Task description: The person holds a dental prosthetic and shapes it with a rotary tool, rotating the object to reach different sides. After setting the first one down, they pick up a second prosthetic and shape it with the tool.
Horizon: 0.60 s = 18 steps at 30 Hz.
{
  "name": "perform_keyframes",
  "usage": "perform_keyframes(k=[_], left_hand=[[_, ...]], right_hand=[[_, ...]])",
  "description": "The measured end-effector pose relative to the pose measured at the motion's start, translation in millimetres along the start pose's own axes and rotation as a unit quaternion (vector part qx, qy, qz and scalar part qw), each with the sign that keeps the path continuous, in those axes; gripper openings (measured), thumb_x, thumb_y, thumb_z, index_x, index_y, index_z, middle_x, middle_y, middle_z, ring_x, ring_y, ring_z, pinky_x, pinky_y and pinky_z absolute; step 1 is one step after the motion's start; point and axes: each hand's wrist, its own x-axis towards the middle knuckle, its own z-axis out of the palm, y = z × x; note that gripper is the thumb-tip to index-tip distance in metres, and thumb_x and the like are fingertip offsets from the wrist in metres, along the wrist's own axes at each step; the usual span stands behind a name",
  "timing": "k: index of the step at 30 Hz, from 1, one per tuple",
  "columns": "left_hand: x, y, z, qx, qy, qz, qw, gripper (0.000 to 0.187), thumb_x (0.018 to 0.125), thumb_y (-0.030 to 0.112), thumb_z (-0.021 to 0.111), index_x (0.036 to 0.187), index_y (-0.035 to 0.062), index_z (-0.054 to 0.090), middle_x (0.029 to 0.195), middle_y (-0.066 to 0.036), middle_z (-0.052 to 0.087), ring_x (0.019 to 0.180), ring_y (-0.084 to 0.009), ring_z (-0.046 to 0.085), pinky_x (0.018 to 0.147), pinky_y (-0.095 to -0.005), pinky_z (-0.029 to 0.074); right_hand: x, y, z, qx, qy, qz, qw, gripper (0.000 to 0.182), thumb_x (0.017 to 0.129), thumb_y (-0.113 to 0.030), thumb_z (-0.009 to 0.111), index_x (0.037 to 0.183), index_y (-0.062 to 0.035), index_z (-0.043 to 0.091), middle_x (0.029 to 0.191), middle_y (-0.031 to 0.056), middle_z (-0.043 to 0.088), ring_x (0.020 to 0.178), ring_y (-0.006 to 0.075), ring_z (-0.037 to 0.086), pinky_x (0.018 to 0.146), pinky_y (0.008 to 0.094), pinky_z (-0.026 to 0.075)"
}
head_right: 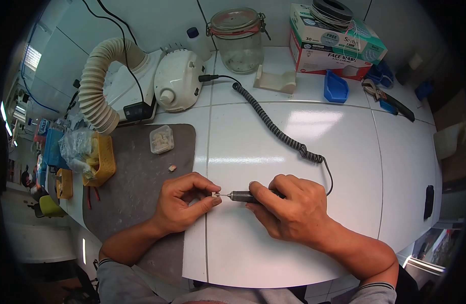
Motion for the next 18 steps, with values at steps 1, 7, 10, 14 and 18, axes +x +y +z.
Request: perform_keyframes(k=[1, 7, 10, 14, 18], left_hand=[[-0.3, -0.4, 0.7, -0.002, 0.006, -0.001, 1.0, 0.02, 0.097, -0.001, 0.084, 0.116, -0.0028, 0.079, 0.105, -0.009, 0.078, 0.093, -0.0112, 0.074, 0.08, -0.0255, 0.061], [0.7, 1.8, 1.6, 0.008, 0.02, 0.002, 1.0, 0.019, 0.097, 0.003, 0.086, 0.115, -0.0008, 0.081, 0.103, -0.008, 0.08, 0.091, -0.0114, 0.075, 0.078, -0.0261, 0.06], [-0.1, -1.1, 2.5, -0.004, 0.022, -0.003, 1.0, 0.019, 0.097, 0.004, 0.086, 0.115, -0.0009, 0.081, 0.103, -0.008, 0.08, 0.091, -0.0112, 0.075, 0.078, -0.026, 0.06], [-0.7, -1.9, 2.7, -0.009, 0.022, -0.01, 1.0, 0.019, 0.097, 0.005, 0.086, 0.115, -0.0011, 0.081, 0.103, -0.008, 0.08, 0.091, -0.0109, 0.075, 0.078, -0.026, 0.06], [-0.9, 1.2, 2.2, 0.001, 0.02, -0.012, 1.0, 0.019, 0.097, 0.005, 0.086, 0.115, -0.0012, 0.081, 0.103, -0.008, 0.08, 0.091, -0.0108, 0.075, 0.079, -0.026, 0.06]], right_hand=[[-0.1, -0.2, -0.4, 0.001, -0.001, 0.001, 1.0, 0.033, 0.086, -0.029, 0.093, 0.113, -0.0158, 0.079, 0.077, -0.0001, 0.055, 0.058, 0.0158, 0.055, 0.051, 0.0342, 0.042], [0.3, 0.3, -0.7, 0.002, 0.001, -0.001, 1.0, 0.033, 0.086, -0.029, 0.093, 0.113, -0.0159, 0.079, 0.077, 0.0001, 0.055, 0.059, 0.0163, 0.056, 0.051, 0.0343, 0.042], [-0.1, 0.3, -1.0, 0.001, 0.002, -0.002, 1.0, 0.033, 0.087, -0.029, 0.093, 0.114, -0.016, 0.079, 0.077, 0.0, 0.055, 0.059, 0.0162, 0.055, 0.051, 0.0343, 0.042], [-0.8, 0.6, -0.4, -0.004, 0.0, -0.002, 1.0, 0.033, 0.087, -0.03, 0.093, 0.114, -0.0161, 0.078, 0.077, -0.0001, 0.055, 0.059, 0.0159, 0.055, 0.051, 0.0342, 0.042], [-0.9, 0.4, -0.4, -0.007, 0.0, -0.005, 1.0, 0.034, 0.087, -0.03, 0.093, 0.114, -0.016, 0.078, 0.077, -0.0003, 0.055, 0.059, 0.0157, 0.055, 0.051, 0.034, 0.042]])
